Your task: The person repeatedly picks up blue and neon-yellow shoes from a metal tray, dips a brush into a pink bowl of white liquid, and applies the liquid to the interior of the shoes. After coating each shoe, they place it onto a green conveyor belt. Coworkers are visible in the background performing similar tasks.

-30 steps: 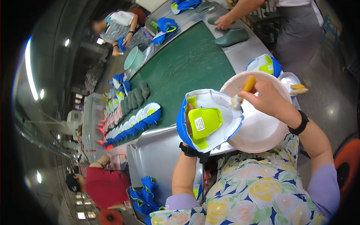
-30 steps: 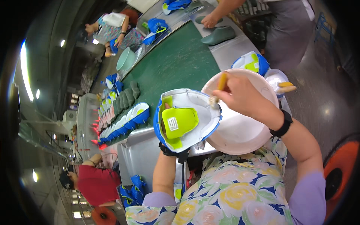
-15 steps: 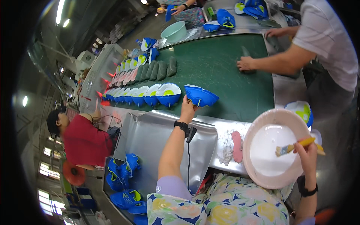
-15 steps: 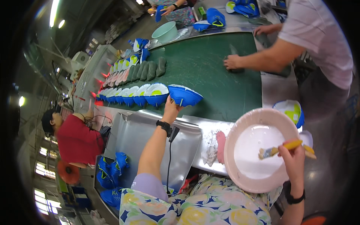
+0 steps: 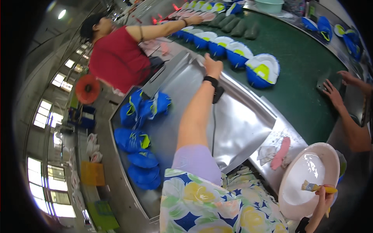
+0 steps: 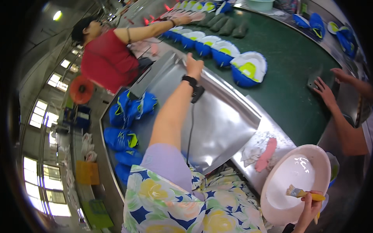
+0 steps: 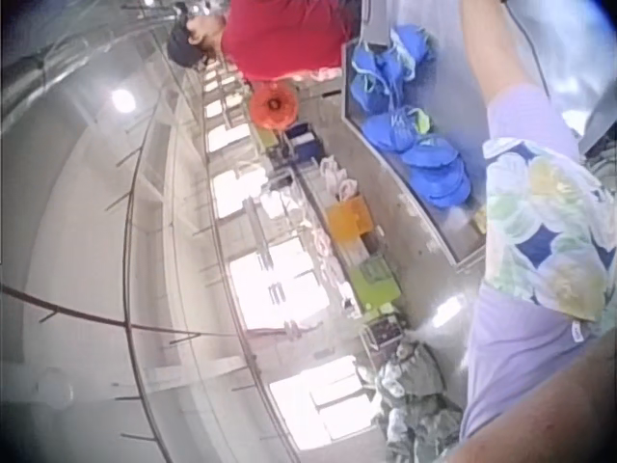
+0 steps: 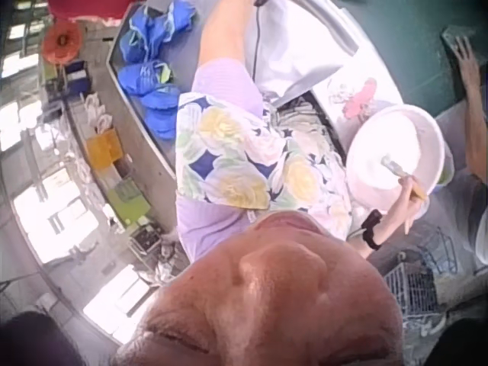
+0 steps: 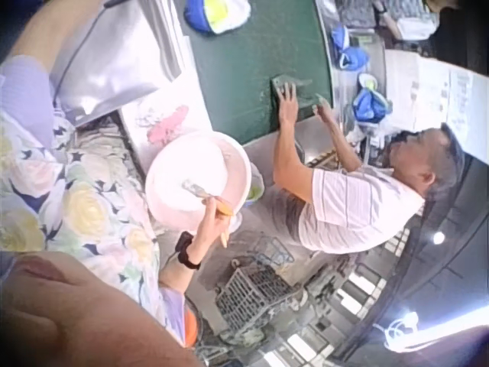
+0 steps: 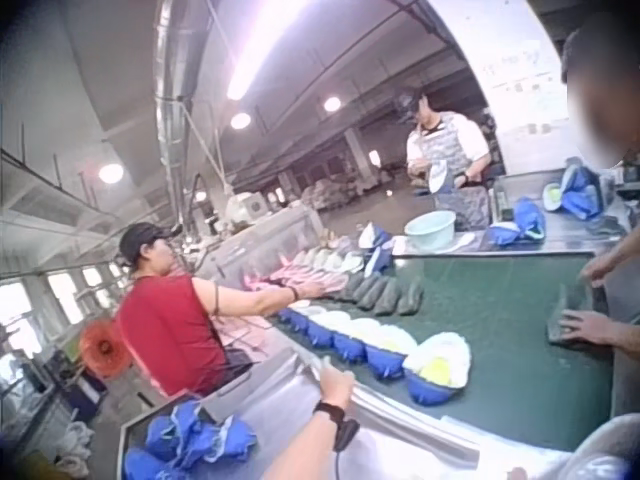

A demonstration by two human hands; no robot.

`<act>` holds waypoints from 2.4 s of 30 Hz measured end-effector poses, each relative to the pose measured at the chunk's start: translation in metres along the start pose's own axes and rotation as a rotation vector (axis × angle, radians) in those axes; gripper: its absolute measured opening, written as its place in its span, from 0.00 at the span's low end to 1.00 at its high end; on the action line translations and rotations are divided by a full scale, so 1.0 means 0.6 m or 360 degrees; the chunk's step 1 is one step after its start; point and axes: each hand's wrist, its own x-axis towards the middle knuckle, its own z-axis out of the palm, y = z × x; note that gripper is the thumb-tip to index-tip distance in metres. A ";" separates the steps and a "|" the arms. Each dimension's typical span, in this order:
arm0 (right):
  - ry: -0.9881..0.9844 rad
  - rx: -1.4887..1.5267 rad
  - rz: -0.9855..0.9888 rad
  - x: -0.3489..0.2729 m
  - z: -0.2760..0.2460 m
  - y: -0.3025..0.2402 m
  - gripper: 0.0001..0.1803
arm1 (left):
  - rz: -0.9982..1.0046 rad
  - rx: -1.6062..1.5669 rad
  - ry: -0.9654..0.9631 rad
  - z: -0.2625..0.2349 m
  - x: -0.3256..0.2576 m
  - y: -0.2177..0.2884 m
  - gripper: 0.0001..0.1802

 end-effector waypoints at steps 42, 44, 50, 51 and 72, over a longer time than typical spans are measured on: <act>-0.0493 -0.0460 -0.0288 0.090 0.133 0.066 0.15 | 0.1370 0.0540 -0.1998 -0.227 -0.325 0.023 0.33; -0.0850 -0.0604 -0.0357 0.056 0.138 0.021 0.14 | 0.1355 0.0664 -0.2112 -0.229 -0.332 0.033 0.31; -0.0708 -0.1063 -0.0607 0.028 0.024 0.034 0.10 | 0.0717 -0.0047 -0.1828 -0.199 -0.310 0.136 0.29; -0.0597 -0.0986 -0.0519 0.031 0.001 0.026 0.10 | 0.0665 -0.0504 -0.1676 -0.195 -0.317 0.180 0.29; 0.0480 0.0165 -0.0279 0.036 -0.049 -0.033 0.20 | -0.0014 -0.1573 -0.2185 -0.012 -0.620 0.503 0.29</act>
